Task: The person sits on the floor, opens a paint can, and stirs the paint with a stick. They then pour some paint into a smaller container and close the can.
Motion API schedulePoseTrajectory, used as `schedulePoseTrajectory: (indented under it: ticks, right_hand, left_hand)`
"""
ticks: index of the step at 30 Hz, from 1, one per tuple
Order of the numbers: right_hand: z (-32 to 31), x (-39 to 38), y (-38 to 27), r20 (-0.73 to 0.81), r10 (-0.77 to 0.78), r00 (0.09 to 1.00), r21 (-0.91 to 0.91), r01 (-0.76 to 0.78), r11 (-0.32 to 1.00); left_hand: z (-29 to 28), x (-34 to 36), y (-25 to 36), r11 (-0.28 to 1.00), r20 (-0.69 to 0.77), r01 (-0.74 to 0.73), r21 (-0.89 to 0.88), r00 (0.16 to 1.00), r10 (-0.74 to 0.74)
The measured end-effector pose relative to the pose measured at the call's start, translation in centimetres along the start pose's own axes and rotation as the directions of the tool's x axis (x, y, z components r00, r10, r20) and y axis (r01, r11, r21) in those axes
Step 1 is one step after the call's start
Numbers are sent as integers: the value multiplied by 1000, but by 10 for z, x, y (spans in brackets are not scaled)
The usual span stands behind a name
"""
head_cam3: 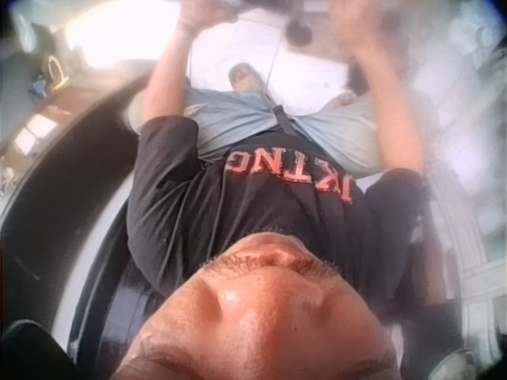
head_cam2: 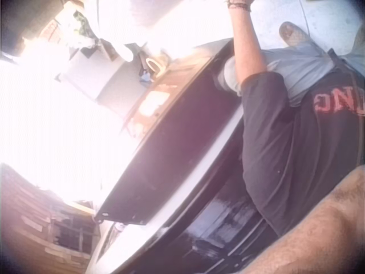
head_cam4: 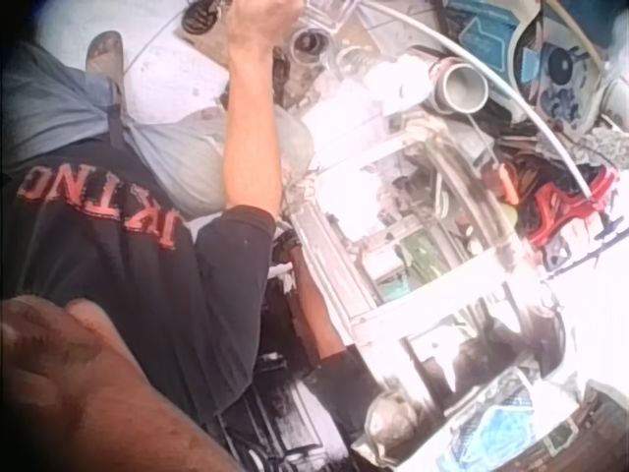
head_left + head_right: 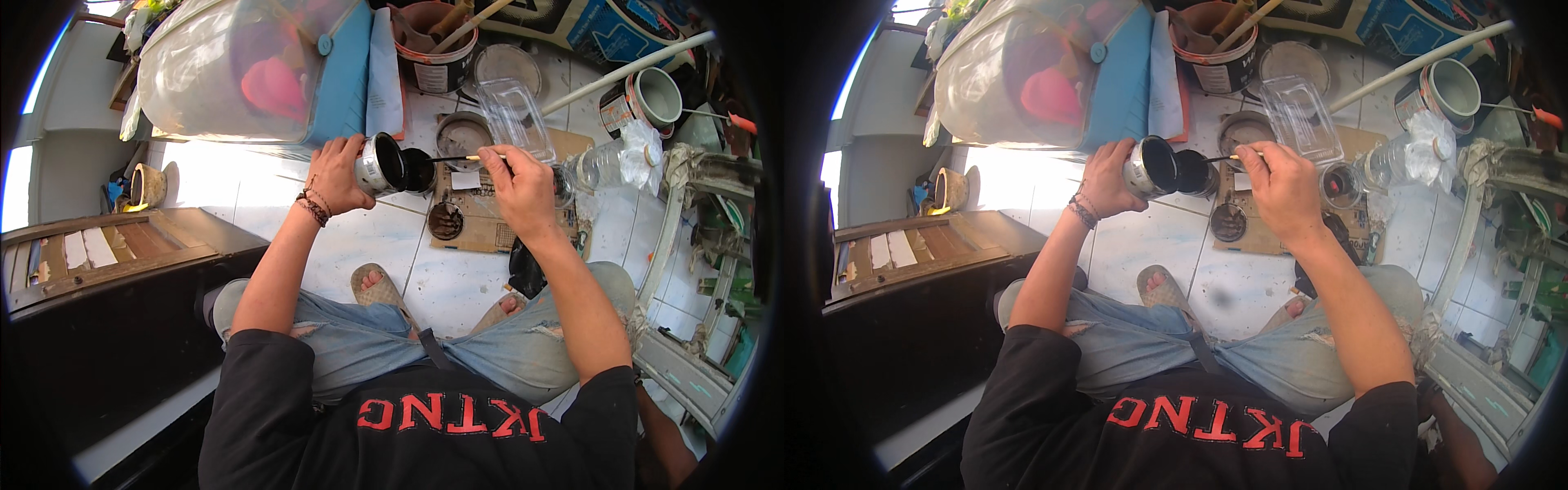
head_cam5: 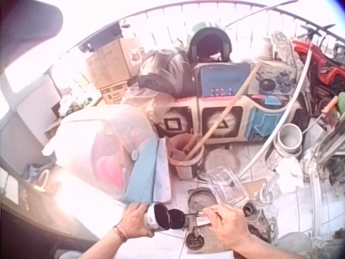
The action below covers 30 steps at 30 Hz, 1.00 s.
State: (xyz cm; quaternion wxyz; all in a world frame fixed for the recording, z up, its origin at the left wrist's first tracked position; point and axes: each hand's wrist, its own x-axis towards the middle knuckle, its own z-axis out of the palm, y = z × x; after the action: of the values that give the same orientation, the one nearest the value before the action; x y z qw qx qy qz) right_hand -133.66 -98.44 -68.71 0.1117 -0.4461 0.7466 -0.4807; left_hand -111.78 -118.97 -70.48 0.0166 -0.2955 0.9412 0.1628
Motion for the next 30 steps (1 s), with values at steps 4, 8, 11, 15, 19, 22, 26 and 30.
schedulePoseTrajectory:
  ticks: [4, 8, 11, 15, 19, 22, 26, 30]
  right_hand:
    - [0, 1, -1, 1, 3, 1000, -6, -3, 1000]
    - [0, 0, -3, 2, -2, 1000, -3, 2, 1000]
    - [-2, 1, -8, 40, 56, 998, 2, -56, 998]
    - [-2, 1, -8, 33, 42, 999, -3, -42, 999]
    - [-1, 1, -6, 30, 37, 999, -7, -37, 999]
    - [-2, 2, -7, 31, 32, 999, -13, -32, 999]
    - [-2, 2, -8, 31, 29, 999, -21, -29, 999]
    - [-2, 2, -7, 30, 29, 999, -25, -28, 999]
  left_hand:
    - [0, -1, -1, 1000, -16, -11, -2, 1000, 11]
    - [-2, -2, 0, 1000, -8, -8, -4, 1000, 8]
    - [3, -2, -3, 1000, -40, -30, 7, 999, 30]
    - [3, -2, -4, 999, -36, -37, 0, 999, 37]
    - [1, 0, -2, 1000, -11, -22, 16, 1000, 22]
    - [-2, -1, -1, 1000, 10, -9, 29, 1000, 9]
    - [-4, 0, 1, 999, 25, -5, 38, 1000, 4]
    - [-4, -1, 2, 999, 27, -9, 46, 1000, 8]
